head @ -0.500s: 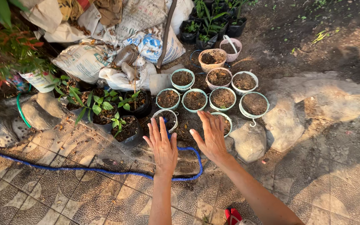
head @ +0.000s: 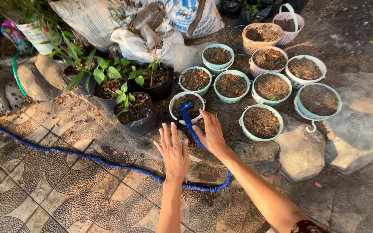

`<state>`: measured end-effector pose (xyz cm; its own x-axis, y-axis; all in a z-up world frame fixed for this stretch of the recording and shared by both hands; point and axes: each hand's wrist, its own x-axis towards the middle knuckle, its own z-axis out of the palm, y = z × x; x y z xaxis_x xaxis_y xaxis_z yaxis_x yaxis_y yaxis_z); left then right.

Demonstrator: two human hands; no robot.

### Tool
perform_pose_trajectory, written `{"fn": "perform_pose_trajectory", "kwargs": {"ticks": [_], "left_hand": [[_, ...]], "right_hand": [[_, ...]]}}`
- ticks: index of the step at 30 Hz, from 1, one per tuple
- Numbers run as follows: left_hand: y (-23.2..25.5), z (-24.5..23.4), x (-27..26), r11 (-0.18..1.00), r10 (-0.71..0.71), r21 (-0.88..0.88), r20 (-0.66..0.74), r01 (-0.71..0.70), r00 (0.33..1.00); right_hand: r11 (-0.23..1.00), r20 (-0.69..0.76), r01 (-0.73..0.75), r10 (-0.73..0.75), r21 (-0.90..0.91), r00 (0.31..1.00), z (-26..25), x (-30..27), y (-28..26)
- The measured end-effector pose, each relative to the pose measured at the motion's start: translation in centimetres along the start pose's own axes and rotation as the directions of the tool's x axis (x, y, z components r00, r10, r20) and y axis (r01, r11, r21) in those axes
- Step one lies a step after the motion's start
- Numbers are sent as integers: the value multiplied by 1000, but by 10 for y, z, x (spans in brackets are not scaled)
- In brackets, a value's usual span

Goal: The person uses a hose with a spray nozzle to water multiple potted plants, then touches the leaves and soil of the plants by hand.

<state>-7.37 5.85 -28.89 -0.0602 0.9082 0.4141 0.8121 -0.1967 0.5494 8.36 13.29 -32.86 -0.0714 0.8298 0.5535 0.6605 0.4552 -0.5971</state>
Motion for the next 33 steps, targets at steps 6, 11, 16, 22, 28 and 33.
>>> {"fn": "perform_pose_trajectory", "kwargs": {"ticks": [6,11,16,22,28,33], "left_hand": [[-83,60,-32,999,9,37,-30,-8,1000],[-129,76,-67,1000,-8,24,-59,10,998],[-156,73,-83,994,-108,21,-67,109,992],[-150,56,-86,953,-266,-165,-66,252,962],[-107,17,-70,826,-397,-427,25,369,917],[-47,-26,-77,395,-445,-828,206,397,872]], "right_hand": [[993,56,-104,101,56,993,130,-15,102],[990,39,-137,136,36,990,216,-19,177],[878,242,-476,451,53,859,258,-3,215],[627,298,-659,591,416,750,199,-15,143],[339,504,-546,210,766,838,96,-61,34],[405,606,-668,288,625,742,29,-94,-57]]}}
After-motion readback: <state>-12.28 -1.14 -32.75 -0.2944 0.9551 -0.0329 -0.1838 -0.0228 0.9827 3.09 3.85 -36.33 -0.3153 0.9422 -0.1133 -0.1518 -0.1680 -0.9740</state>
